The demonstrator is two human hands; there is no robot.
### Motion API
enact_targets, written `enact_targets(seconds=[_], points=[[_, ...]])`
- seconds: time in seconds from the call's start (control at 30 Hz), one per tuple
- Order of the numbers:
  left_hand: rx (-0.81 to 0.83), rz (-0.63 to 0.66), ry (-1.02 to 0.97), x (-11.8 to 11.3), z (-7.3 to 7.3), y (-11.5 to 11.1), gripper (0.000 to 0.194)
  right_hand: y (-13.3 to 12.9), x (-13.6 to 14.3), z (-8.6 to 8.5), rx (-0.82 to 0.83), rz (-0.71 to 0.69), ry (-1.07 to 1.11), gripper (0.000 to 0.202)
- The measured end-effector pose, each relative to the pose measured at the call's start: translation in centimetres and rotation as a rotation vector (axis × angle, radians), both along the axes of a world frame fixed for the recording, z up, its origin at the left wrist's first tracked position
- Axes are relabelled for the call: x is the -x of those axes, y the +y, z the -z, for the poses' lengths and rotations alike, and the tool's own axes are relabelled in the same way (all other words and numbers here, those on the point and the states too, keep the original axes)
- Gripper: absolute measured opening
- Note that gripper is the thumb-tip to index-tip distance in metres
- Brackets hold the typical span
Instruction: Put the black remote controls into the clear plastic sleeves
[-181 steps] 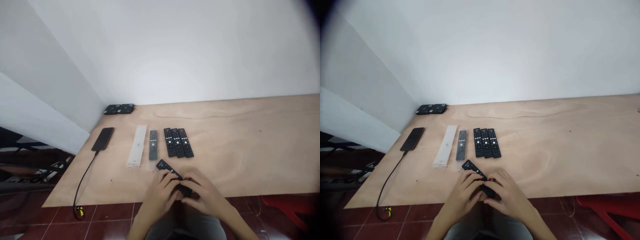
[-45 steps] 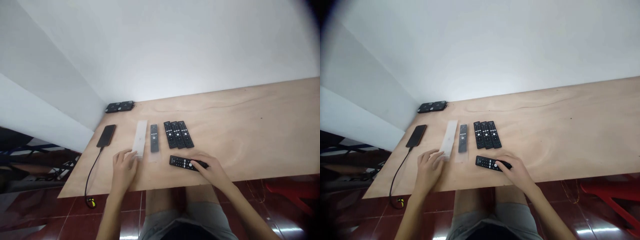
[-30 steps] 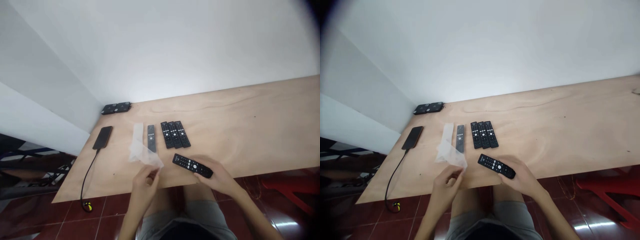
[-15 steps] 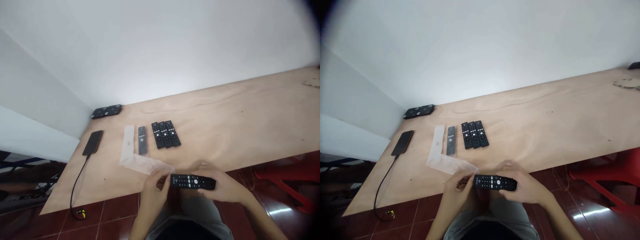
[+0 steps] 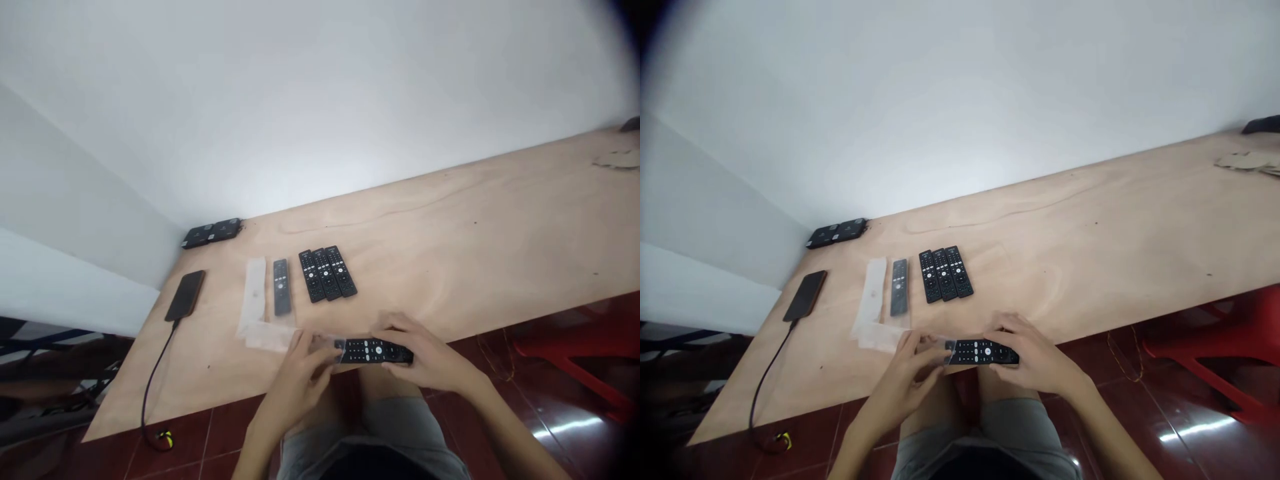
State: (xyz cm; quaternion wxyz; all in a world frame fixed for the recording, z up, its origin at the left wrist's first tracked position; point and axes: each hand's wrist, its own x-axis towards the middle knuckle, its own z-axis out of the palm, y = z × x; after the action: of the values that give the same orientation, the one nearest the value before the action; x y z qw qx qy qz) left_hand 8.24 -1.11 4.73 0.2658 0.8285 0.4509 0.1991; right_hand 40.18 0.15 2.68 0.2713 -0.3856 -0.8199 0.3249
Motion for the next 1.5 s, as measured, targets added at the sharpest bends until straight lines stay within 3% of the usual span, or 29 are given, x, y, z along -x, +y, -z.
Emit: enact_targets(seconds=[0.1, 0.23, 0.43, 0.57, 0.7, 0.8, 0.9, 1.03, 1.27, 1.5], points=[[-0.067, 0.05, 0.044, 0.8, 0.4, 1.2, 0.035, 0.1, 0.5, 0.0, -0.031, 0.003, 0.014, 0.059], [-0.075, 0.112, -0.053, 1.1, 1.3, 2.2, 0.045, 0.0, 1.3, 0.0, -0.069, 0.013, 0.026, 0.067], [0.002, 0.115, -0.196, -0.4, 1.9, 2.5, 0.05, 0.9, 3.0, -0.3, -0.056, -0.021, 0.043, 0.07], [0.018, 0.14, -0.175, -0.9, 1.6, 2.8, 0.055, 2.1, 4.1, -0.4, -0.037, -0.052, -0.001, 0.065], [0.017, 0.073, -0.068, 0.7, 0.7, 2.5, 0.072, 2.6, 3.1, 0.1, 0.003, -0.03, -0.05, 0.064], [0.008, 0.016, -0.023, 2.1, 0.6, 1.9, 0.067, 2.1, 1.4, 0.8, 0.036, 0.081, -0.011, 0.07], [-0.001, 0.0, -0.011, 2.5, 1.0, 1.5, 0.06, 1.5, 0.1, 1.4, 0.076, 0.181, 0.037, 0.063], [-0.026, -0.006, -0.028, 1.8, 1.5, 1.7, 0.056, 0.9, 0.4, 1.3, 0.133, 0.212, 0.097, 0.052], [-0.097, 0.024, 0.011, 0.3, 2.1, 2.4, 0.055, 0.5, 3.7, 2.0, 0.238, 0.328, 0.283, 0.039], [-0.157, -0.006, 0.037, -2.5, 2.8, 2.4, 0.066, 0.6, 7.3, 2.7, 0.438, 0.386, 0.605, 0.053]])
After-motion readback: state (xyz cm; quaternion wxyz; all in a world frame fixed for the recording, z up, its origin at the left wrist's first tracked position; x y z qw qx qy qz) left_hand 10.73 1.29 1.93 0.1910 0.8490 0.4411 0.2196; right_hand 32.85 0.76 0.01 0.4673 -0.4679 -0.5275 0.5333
